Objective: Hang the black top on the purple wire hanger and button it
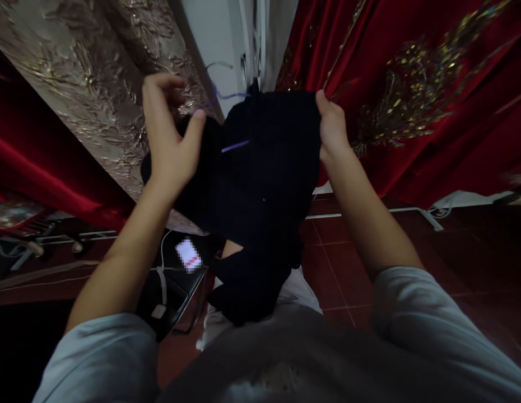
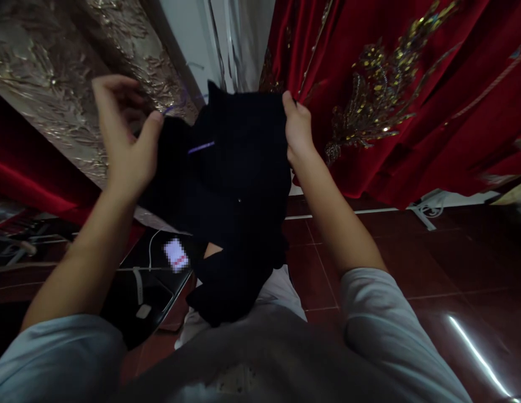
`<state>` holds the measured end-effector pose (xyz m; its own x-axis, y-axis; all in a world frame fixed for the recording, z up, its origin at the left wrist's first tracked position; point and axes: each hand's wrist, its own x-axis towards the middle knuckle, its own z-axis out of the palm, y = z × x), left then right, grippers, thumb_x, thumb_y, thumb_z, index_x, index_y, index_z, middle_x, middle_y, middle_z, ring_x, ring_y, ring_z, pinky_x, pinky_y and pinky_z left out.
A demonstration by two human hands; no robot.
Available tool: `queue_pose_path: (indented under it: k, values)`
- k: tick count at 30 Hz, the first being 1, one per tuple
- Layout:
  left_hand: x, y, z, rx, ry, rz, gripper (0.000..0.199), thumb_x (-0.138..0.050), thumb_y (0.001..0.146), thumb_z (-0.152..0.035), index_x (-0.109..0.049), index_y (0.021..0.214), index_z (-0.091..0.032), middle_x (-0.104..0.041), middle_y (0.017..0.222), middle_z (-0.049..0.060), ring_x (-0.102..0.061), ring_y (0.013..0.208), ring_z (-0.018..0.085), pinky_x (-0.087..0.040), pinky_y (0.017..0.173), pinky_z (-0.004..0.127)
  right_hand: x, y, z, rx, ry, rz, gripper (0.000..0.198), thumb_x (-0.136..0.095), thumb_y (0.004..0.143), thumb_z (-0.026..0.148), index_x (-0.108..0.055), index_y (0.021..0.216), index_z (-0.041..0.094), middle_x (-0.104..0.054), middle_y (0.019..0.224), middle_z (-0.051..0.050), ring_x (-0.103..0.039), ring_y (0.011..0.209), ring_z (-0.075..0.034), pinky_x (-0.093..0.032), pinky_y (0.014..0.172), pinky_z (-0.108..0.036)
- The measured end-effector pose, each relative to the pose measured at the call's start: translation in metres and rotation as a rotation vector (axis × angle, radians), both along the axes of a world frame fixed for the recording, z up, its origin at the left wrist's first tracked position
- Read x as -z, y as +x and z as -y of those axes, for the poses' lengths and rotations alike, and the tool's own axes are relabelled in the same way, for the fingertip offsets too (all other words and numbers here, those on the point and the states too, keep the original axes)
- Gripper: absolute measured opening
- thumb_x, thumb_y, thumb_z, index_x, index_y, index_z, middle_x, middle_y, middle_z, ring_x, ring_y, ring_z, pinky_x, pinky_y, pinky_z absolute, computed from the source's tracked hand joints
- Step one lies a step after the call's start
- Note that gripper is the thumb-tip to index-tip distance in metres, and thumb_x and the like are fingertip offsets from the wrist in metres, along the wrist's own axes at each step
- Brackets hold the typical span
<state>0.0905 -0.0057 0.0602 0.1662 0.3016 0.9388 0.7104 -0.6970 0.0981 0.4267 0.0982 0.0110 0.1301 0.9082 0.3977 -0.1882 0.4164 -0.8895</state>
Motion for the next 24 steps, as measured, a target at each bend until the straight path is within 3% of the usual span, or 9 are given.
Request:
queue_pose_path:
  k: [3, 7, 11, 13, 15, 18, 21, 24]
  values:
    - [0.005, 0.040, 0.038, 0.037, -0.220, -0.177, 0.035, -0.058, 0.103, -0.034, -0.055, 0.135, -0.018, -0.064, 0.101, 0.006, -0.065, 0.094, 0.020, -0.053, 0.091, 0.036, -0.005, 0.003, 0.000, 0.044, -0.018, -0.112, 0.037, -0.045, 0.107, 0.050, -0.063, 0.095, 0.020, -0.075, 0.096, -0.003, -0.070, 0.095, -0.007, -0.055, 0.092, -0.027]
    - [0.034, 0.064, 0.054, -0.108, -0.666, -0.507, 0.051, -0.057, 0.101, -0.028, -0.049, 0.151, -0.021, -0.068, 0.086, 0.005, -0.069, 0.080, 0.024, -0.056, 0.082, 0.036, 0.002, -0.007, 0.031, 0.123, 0.022, -0.226, 0.027, -0.054, 0.107, 0.045, -0.061, 0.097, 0.021, -0.071, 0.089, -0.001, -0.065, 0.084, -0.009, -0.053, 0.087, -0.027]
    - [0.060, 0.063, 0.038, -0.363, -0.792, -0.556, 0.062, -0.053, 0.103, -0.031, -0.036, 0.161, -0.018, -0.072, 0.091, 0.011, -0.072, 0.084, 0.029, -0.057, 0.081, 0.040, -0.002, -0.008, 0.023, 0.131, 0.086, -0.162, 0.038, -0.062, 0.098, 0.063, -0.059, 0.096, 0.026, -0.068, 0.087, 0.001, -0.058, 0.089, -0.013, -0.051, 0.090, -0.031]
    - [0.065, 0.059, 0.032, -0.465, -0.826, -0.538, 0.057, -0.052, 0.104, -0.034, -0.042, 0.156, -0.013, -0.072, 0.094, 0.017, -0.073, 0.086, 0.033, -0.057, 0.079, 0.043, -0.003, -0.001, 0.010, 0.122, 0.108, -0.118, 0.045, -0.061, 0.093, 0.073, -0.060, 0.099, 0.028, -0.069, 0.094, -0.001, -0.057, 0.101, -0.016, -0.050, 0.097, -0.036]
    - [0.067, 0.056, 0.030, -0.491, -0.864, -0.531, 0.045, -0.051, 0.105, -0.038, -0.058, 0.139, -0.010, -0.071, 0.093, 0.019, -0.072, 0.086, 0.035, -0.057, 0.076, 0.044, 0.001, 0.008, 0.007, 0.122, 0.133, -0.106, 0.049, -0.059, 0.092, 0.078, -0.061, 0.102, 0.030, -0.071, 0.103, -0.003, -0.056, 0.112, -0.019, -0.047, 0.104, -0.041]
    - [0.073, 0.055, 0.036, -0.365, -0.874, -0.456, 0.035, -0.050, 0.106, -0.043, -0.067, 0.113, -0.013, -0.068, 0.081, 0.013, -0.071, 0.078, 0.031, -0.054, 0.073, 0.040, 0.021, 0.012, 0.031, 0.165, 0.132, -0.173, 0.042, -0.060, 0.096, 0.071, -0.063, 0.103, 0.029, -0.071, 0.110, -0.004, -0.059, 0.113, -0.021, -0.048, 0.106, -0.044]
    - [0.084, 0.058, 0.048, -0.150, -0.867, -0.293, 0.026, -0.054, 0.106, -0.041, -0.064, 0.108, -0.017, -0.060, 0.069, 0.004, -0.066, 0.066, 0.024, -0.050, 0.070, 0.034, 0.040, 0.004, 0.069, 0.190, 0.088, -0.269, 0.034, -0.060, 0.100, 0.056, -0.064, 0.104, 0.022, -0.071, 0.109, -0.006, -0.068, 0.104, -0.020, -0.053, 0.103, -0.042]
    - [0.095, 0.061, 0.062, 0.046, -0.888, -0.179, 0.015, -0.055, 0.105, -0.033, -0.059, 0.108, -0.019, -0.053, 0.061, -0.002, -0.059, 0.058, 0.019, -0.045, 0.064, 0.029, 0.049, -0.004, 0.083, 0.217, 0.075, -0.289, 0.036, -0.060, 0.100, 0.054, -0.064, 0.102, 0.018, -0.071, 0.107, -0.007, -0.071, 0.102, -0.020, -0.054, 0.104, -0.041]
